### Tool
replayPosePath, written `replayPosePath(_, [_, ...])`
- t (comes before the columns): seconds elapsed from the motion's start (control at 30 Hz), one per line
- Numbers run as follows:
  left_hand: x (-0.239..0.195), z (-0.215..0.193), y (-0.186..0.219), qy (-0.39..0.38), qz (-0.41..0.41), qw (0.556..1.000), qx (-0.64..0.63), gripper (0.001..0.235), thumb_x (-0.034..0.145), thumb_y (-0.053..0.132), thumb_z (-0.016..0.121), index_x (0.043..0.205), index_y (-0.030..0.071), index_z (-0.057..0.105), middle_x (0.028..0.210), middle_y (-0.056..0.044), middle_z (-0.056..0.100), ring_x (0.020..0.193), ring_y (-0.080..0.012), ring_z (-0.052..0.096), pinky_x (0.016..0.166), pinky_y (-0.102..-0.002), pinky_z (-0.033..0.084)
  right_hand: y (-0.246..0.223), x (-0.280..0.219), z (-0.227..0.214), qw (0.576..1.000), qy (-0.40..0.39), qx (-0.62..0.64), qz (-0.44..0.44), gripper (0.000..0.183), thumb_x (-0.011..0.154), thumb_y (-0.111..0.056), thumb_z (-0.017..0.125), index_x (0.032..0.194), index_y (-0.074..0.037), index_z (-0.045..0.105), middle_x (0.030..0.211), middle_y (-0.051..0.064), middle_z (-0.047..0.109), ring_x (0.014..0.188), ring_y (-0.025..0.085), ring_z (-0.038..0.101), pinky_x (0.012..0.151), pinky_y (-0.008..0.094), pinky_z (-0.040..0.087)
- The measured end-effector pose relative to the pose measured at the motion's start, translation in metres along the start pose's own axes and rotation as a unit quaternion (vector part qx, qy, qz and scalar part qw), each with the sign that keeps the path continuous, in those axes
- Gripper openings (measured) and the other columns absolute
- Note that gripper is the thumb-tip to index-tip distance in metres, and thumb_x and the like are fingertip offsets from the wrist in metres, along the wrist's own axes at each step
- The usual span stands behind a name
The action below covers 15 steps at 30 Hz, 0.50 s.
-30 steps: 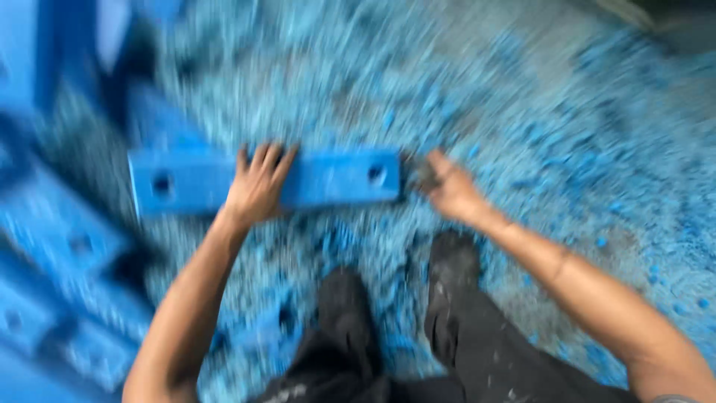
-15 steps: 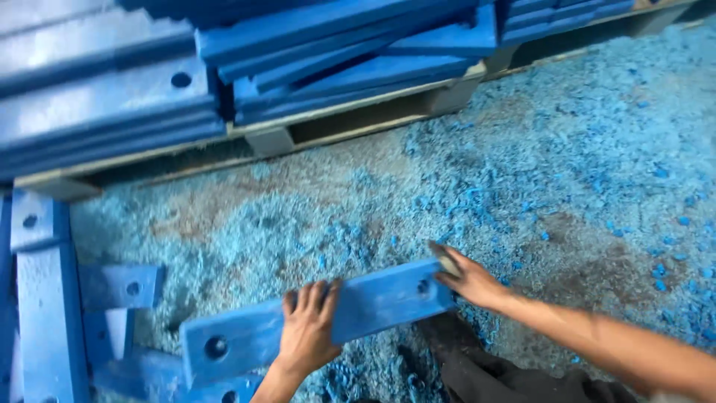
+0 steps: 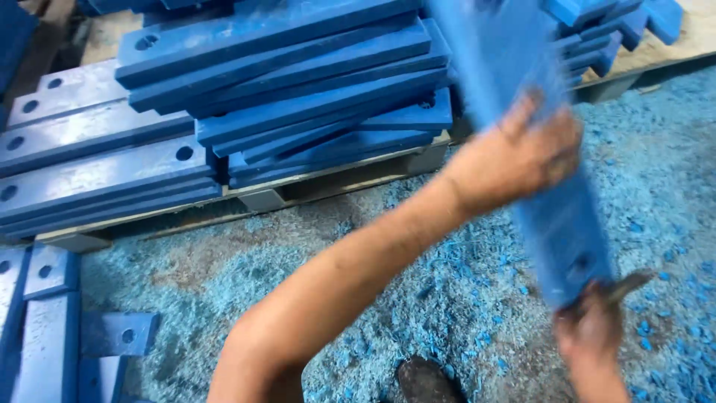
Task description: Deburring and cleaning edges of blue plastic parts using a hand tool.
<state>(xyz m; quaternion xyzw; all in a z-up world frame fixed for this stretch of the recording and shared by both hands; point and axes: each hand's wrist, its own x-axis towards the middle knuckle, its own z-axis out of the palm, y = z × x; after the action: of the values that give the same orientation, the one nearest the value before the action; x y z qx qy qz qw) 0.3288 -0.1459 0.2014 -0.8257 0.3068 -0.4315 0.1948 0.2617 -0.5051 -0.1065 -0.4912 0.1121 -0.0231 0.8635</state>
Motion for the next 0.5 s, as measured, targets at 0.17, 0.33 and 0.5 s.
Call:
replayPosePath(0.17, [-0.094, -0.073, -0.097, -0.02, -0.302, 0.892, -0.336, 0.068, 0.093, 0.016, 0.074, 0.154, 0.026, 0.046, 0.156, -0.009, 0.051, 0.146, -0.031, 0.049, 0.123, -0.05, 0.037, -0.109, 0.164, 0.238, 0.972, -0.167, 0.104, -0.13, 0.051, 0.119, -0.018, 0.07, 0.159, 0.002, 0.046, 0.148, 0.017, 0.059, 0.132, 0.033, 0.062, 0.115, 0.049, 0.057])
replayPosePath(0.33, [-0.372, -0.125, -0.056, -0.268, -0.546, 0.722, -0.331, 0.075, 0.086, 0.023, 0.077, 0.152, 0.01, 0.044, 0.152, -0.015, 0.049, 0.138, -0.0317, 0.047, 0.111, -0.045, 0.04, -0.1, 0.419, 0.259, 0.976, -0.196, -0.019, -0.091, 0.032, 0.108, -0.023, 0.07, 0.132, -0.012, 0.052, 0.12, 0.012, 0.075, 0.098, 0.029, 0.08, 0.075, 0.045, 0.071])
replayPosePath(0.5, [-0.709, -0.302, 0.138, -0.048, -0.909, 0.334, -0.243, 0.065, 0.088, 0.005, 0.07, 0.15, -0.001, 0.052, 0.127, -0.018, 0.071, 0.113, -0.0272, 0.069, 0.085, -0.041, 0.054, -0.044, 0.5, 0.232, 0.93, -0.295, -0.217, -0.022, 0.032, 0.113, -0.028, 0.059, 0.124, -0.001, 0.046, 0.091, 0.012, 0.061, 0.079, 0.025, 0.068, 0.079, 0.045, 0.066])
